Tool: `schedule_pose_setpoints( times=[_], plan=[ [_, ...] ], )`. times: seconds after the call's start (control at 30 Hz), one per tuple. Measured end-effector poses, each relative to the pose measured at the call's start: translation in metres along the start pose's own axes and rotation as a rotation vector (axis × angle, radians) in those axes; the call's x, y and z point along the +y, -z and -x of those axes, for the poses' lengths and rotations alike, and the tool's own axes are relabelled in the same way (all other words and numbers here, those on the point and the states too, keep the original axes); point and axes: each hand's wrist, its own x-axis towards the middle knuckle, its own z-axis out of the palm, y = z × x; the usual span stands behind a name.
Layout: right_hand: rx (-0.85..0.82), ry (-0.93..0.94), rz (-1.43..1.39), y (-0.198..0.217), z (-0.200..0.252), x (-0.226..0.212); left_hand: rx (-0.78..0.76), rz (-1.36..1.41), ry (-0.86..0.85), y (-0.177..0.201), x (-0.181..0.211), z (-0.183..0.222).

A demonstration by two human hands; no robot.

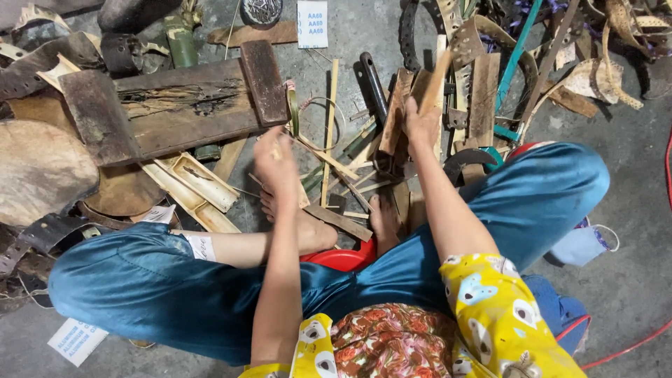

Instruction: The person handles wooden strips, wraps thread around a joint, and fits the components together against a wooden block.

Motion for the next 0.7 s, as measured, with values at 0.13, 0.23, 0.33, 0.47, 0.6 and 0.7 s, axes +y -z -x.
schedule_pose_setpoints(
  times=[0.13, 0.23, 0.33, 0.47, 0.6, 0.7],
  plan=[
    [-0.174, 0.1, 0.41, -0.024, -0.051, 0.045, 0.373, 0.128, 0.5, -0.006, -0.118, 0.026],
    [-0.234, 0.104, 0.407, -0.022, -0.033, 0.023, 0.389, 0.039, 0.599, -0.022, -0.133, 0.045],
    [-0.234, 0.092, 0.396, -0.018, -0.023, -0.001, 0.195, -0.095, 0.665, -0.032, -0.101, 0.056],
    [-0.199, 0.035, 0.287, -0.02, -0.051, 0.013, -0.074, -0.223, 0.712, 0.004, -0.012, 0.043],
    [-0.087, -0.033, 0.187, -0.027, -0.074, 0.049, -0.139, -0.5, 0.69, -0.021, -0.056, 0.051],
    [-0.056, 0.112, 0.264, 0.01, -0.005, -0.006, -0.099, -0.593, 0.642, -0.024, -0.057, 0.054]
  ],
)
